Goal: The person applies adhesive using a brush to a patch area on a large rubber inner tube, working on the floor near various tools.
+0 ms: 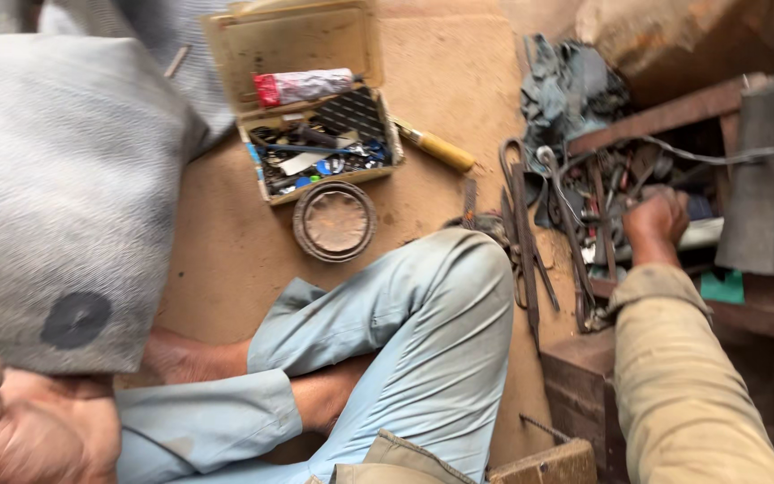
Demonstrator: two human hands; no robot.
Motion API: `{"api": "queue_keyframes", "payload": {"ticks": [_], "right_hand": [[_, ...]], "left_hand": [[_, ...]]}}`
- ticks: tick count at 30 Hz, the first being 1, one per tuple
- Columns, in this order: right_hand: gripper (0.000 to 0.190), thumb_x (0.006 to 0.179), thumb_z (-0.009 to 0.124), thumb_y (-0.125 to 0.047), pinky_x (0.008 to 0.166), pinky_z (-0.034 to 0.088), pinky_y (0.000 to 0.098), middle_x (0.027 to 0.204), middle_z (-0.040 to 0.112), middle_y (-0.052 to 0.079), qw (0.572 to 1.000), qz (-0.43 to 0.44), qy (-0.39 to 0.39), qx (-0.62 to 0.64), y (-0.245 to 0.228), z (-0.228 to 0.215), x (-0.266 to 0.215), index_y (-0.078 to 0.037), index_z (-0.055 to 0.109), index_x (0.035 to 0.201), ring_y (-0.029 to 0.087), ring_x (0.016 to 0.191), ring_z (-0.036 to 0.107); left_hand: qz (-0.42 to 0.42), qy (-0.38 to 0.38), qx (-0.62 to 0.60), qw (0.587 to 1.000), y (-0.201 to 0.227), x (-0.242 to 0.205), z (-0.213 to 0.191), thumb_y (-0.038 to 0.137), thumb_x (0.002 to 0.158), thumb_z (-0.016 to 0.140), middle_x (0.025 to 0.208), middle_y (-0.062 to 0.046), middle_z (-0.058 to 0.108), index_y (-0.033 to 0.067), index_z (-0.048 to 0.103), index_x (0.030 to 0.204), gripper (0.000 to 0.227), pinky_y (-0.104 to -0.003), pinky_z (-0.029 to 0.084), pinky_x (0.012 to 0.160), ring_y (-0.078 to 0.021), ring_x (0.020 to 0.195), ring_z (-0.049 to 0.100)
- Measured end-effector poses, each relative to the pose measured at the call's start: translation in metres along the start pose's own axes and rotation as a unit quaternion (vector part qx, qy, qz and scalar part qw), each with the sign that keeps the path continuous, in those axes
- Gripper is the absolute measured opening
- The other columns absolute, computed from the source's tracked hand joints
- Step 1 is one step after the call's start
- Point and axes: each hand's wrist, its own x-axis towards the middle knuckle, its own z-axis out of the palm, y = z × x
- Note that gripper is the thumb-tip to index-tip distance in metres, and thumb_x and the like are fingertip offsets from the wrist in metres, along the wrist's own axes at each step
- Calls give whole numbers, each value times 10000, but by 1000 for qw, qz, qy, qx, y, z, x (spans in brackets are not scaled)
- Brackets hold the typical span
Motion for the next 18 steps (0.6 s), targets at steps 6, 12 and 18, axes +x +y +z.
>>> {"api": "queue_keyframes", "payload": {"ticks": [6,12,18], "right_hand": [[269,1093,614,-198,861,491,573,945,717,289,998,-1,58,-3,0,-9,-17,31,564,1224,477,885,687],[277,1091,589,-272,783,502,574,1019,705,272,977,47,101,183,-15,-40,-51,-10,582,1180,484,933,665],[413,1019,618,-498,853,535,485,998,746,191,957,185,-102,197,-68,-94,-110,-100,730,1013,358,904,711]], "left_hand": [[-20,30,4,999,1,-4,-9,400,1005,516,1645,-125,371,65,293,1593,713,-525,395,1193,-326,1506,418],[-74,6,-96,993,-16,-1,-24,405,1056,496,1691,-154,401,16,342,1664,738,-508,375,1273,-300,1545,435],[-39,-24,-35,998,-9,-12,-43,400,1041,503,1573,-83,479,71,371,1544,615,-489,409,1193,-257,1440,501]]}}
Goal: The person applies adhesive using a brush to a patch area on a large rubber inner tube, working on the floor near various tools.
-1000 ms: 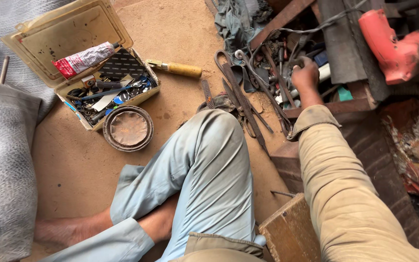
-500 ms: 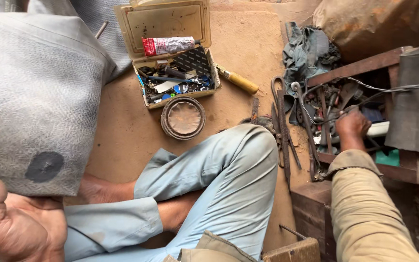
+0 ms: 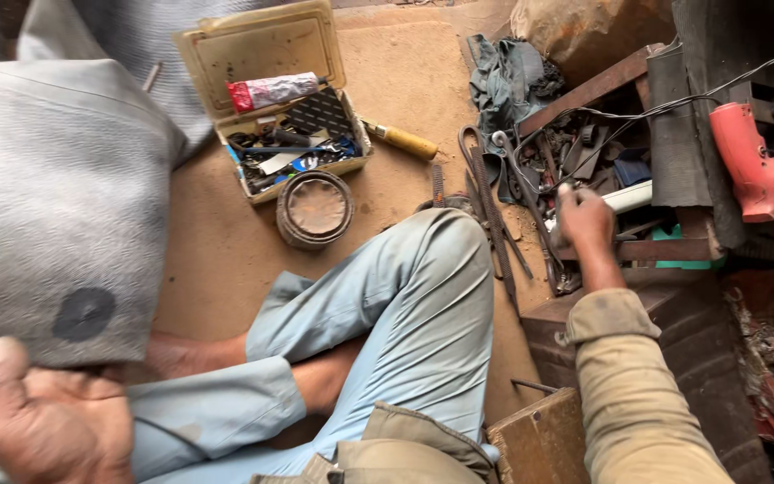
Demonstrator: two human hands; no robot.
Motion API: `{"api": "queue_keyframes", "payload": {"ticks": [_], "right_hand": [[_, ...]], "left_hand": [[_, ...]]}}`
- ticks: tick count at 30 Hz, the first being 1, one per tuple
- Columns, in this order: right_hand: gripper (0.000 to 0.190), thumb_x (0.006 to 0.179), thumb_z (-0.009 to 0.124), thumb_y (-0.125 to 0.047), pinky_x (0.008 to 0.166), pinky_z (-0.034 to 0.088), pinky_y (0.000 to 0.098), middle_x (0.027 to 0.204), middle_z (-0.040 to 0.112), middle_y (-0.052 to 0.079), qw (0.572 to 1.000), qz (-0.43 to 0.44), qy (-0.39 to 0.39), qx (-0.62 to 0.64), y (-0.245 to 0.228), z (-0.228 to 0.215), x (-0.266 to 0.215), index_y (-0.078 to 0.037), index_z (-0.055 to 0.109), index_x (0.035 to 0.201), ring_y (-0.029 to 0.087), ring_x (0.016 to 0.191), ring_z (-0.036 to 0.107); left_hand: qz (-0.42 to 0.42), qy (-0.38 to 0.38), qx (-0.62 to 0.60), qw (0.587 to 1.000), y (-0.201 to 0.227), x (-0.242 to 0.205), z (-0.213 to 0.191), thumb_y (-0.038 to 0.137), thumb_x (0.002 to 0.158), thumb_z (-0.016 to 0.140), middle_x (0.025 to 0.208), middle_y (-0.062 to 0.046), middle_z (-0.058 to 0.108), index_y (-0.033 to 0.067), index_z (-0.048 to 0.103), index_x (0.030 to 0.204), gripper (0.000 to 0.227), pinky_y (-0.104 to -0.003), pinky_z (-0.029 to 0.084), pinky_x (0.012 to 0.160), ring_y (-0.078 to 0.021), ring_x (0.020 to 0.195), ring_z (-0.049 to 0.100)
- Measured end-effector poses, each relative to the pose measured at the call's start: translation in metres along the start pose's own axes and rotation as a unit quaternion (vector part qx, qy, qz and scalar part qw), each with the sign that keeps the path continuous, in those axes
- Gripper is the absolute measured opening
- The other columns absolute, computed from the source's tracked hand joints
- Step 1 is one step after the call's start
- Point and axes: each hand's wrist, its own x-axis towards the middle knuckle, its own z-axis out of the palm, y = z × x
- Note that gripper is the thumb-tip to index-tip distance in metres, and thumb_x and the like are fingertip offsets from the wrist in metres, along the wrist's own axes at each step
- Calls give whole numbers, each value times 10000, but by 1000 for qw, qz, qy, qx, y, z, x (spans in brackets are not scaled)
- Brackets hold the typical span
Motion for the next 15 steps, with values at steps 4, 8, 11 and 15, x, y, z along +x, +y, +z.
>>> {"api": "queue_keyframes", "payload": {"ticks": [4,8,11,15], "right_hand": [[350,989,636,-423,765,528,488,914,736,186,989,-145,26,19,-38,1,-53,-92,750,1005,354,842,693],[361,998,655,-401,723,523,474,853,695,213,948,-285,44,133,-114,19,-86,-47,729,990,390,794,685],[337,1015,604,-390,751,537,505,898,723,190,937,-344,55,24,-189,41,-102,-89,747,963,403,841,688],[318,970,587,-379,804,536,518,939,740,184,909,-412,-10,-63,-252,77,-118,-114,752,1034,385,909,701]], "left_hand": [[-62,56,-79,993,-11,-1,-8,375,1161,533,1376,-69,502,63,454,1549,504,-437,424,1041,-215,1166,480],[-89,58,-115,988,-11,-10,-16,354,1072,555,1365,-69,603,43,509,1429,476,-377,453,1050,-195,1222,580],[-112,88,-120,983,-11,-16,-16,353,1062,575,1321,-99,569,7,515,1412,497,-374,424,1073,-213,1217,544],[-103,78,-128,983,-7,-33,-17,326,981,561,1411,-127,543,-8,484,1399,541,-417,355,1172,-232,1344,506]]}}
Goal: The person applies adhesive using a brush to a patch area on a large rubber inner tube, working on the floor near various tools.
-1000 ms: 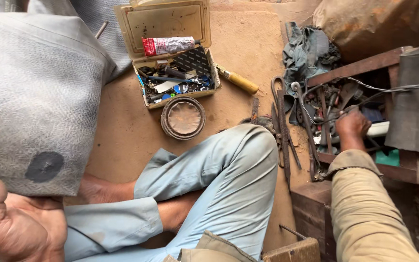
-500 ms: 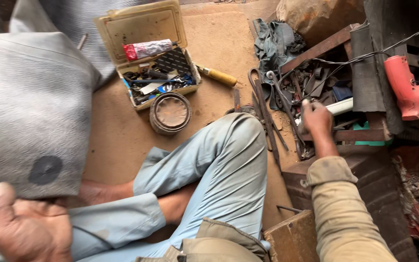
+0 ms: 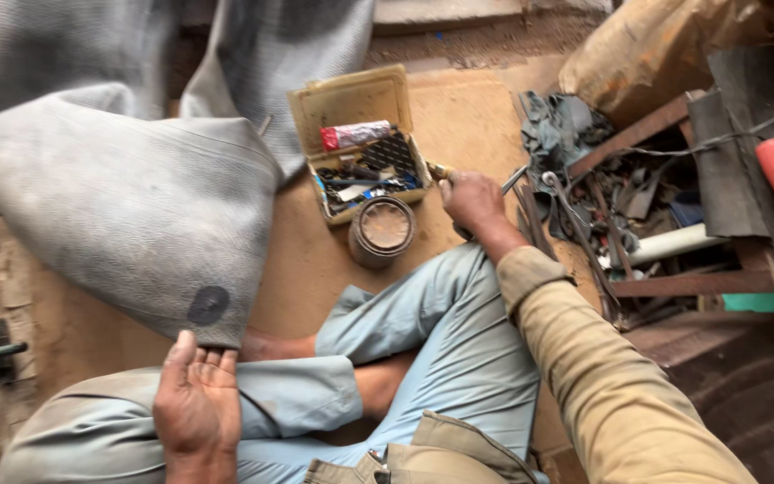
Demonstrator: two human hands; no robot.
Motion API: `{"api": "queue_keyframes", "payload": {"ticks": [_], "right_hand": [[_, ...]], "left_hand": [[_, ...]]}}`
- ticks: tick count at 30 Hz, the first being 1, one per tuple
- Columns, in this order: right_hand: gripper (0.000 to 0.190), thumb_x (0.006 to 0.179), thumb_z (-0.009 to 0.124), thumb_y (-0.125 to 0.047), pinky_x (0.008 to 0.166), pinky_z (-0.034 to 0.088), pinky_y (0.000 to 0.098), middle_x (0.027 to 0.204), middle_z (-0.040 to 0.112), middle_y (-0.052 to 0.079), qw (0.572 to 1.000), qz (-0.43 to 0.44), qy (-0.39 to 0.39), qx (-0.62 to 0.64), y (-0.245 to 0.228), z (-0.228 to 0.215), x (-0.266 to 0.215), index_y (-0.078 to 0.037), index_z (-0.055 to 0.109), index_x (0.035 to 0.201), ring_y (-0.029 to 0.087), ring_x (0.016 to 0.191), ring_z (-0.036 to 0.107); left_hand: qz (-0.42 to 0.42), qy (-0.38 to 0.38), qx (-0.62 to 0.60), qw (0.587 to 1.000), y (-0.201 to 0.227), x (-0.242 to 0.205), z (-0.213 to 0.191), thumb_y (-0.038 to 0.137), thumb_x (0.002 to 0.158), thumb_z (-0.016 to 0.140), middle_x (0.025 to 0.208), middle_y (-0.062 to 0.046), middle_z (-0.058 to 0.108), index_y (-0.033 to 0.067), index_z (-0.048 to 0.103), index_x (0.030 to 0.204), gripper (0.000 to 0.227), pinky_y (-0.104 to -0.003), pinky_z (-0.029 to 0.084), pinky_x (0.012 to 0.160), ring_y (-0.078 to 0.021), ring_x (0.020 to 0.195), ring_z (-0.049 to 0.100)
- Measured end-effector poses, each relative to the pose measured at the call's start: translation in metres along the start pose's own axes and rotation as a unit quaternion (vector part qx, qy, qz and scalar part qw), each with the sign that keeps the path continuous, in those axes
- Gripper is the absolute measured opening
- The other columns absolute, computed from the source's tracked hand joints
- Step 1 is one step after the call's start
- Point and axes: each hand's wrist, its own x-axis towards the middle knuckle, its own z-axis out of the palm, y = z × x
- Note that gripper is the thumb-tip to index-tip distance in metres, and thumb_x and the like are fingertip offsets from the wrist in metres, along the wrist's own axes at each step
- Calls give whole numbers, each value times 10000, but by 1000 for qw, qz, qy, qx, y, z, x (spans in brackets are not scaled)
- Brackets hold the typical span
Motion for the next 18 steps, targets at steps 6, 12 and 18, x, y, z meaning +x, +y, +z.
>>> {"api": "queue_keyframes", "payload": {"ticks": [6,12,18], "right_hand": [[308,962,608,-371,839,527,507,1023,727,203,991,92,-42,90,15,23,11,-153,754,1124,406,952,682],[275,962,670,-335,883,543,478,993,740,198,980,124,-32,150,35,35,3,-102,769,1071,388,968,701],[244,939,676,-295,854,552,461,1009,754,169,980,78,25,180,25,36,23,-99,771,1048,359,952,716]], "left_hand": [[1,10,80,997,7,-7,8,238,971,549,1390,-103,542,-4,444,1402,505,-431,299,1199,-222,1352,494],[-6,27,127,992,24,-5,9,178,969,552,1338,-93,576,6,495,1375,444,-424,352,1112,-227,1291,515],[-2,56,109,992,14,-8,-17,150,954,587,1566,-179,420,-39,263,1523,682,-439,370,1151,-263,1441,452]]}}
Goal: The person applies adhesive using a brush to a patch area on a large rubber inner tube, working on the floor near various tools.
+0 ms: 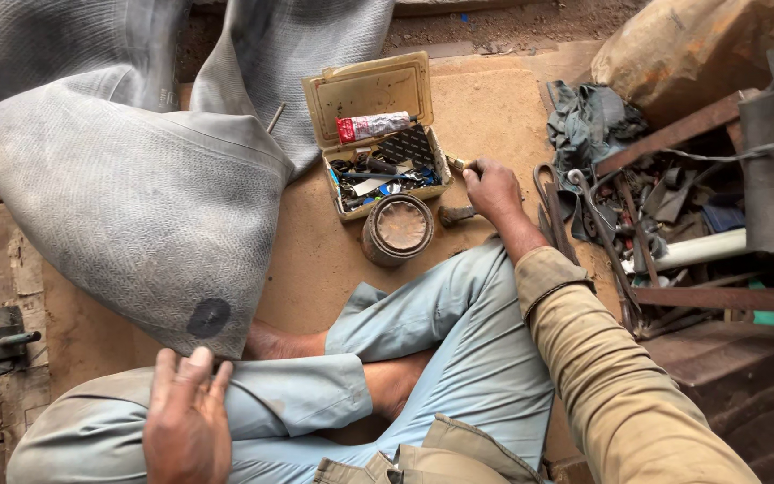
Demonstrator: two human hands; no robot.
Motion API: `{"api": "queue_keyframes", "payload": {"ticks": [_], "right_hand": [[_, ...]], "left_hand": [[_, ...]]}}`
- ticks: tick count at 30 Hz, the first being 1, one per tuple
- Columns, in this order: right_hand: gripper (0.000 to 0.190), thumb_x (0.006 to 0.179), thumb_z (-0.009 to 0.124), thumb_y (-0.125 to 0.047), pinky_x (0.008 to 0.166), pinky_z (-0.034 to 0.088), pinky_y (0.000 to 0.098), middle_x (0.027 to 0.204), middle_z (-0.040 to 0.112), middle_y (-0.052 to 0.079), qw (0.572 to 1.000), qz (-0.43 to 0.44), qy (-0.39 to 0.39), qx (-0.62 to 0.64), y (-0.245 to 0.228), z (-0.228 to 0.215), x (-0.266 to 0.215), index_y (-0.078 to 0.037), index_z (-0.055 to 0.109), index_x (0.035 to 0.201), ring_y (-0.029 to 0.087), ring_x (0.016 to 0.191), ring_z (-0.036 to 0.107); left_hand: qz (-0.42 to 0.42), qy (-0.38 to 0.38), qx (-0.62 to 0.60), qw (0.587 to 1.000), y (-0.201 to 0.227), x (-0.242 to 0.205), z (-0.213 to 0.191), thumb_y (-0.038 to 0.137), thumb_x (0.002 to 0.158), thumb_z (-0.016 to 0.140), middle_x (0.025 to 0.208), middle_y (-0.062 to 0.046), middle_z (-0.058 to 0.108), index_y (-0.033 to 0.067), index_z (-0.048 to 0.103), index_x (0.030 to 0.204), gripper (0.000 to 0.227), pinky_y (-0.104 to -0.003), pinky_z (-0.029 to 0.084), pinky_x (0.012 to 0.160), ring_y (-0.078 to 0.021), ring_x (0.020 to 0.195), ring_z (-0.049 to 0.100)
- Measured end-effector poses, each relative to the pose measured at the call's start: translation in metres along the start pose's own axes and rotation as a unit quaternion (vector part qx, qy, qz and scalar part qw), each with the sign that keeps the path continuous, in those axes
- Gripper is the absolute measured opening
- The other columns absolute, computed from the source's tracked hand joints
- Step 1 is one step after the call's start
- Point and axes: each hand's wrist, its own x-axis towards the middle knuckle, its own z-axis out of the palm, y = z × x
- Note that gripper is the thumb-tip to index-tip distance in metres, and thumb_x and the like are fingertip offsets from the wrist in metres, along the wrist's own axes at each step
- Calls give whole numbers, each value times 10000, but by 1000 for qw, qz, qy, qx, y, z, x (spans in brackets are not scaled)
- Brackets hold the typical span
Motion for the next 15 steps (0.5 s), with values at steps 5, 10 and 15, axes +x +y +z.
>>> {"api": "queue_keyframes", "payload": {"ticks": [5,10,15], "right_hand": [[265,964,671,-331,862,563,438,1028,753,164,1000,0,-11,21,-19,2,35,-112,769,1076,335,951,725],[238,997,637,-316,871,564,412,1085,748,98,998,20,-34,54,-49,18,48,-143,738,1125,285,992,717],[300,977,671,-233,1089,466,426,1245,709,104,983,-174,45,-19,-74,33,44,-117,700,1253,303,1205,625]], "left_hand": [[15,11,84,996,-50,-6,-23,99,937,602,1615,-289,308,-82,198,1572,773,-444,511,1069,-317,1478,417],[-111,-77,170,976,-69,-10,-17,157,883,656,1261,-351,662,-87,442,1486,685,-498,597,907,-407,1201,674],[-52,-200,429,880,-49,3,33,273,841,766,1184,-156,761,-21,625,1322,581,-356,566,933,-258,1094,743]]}}
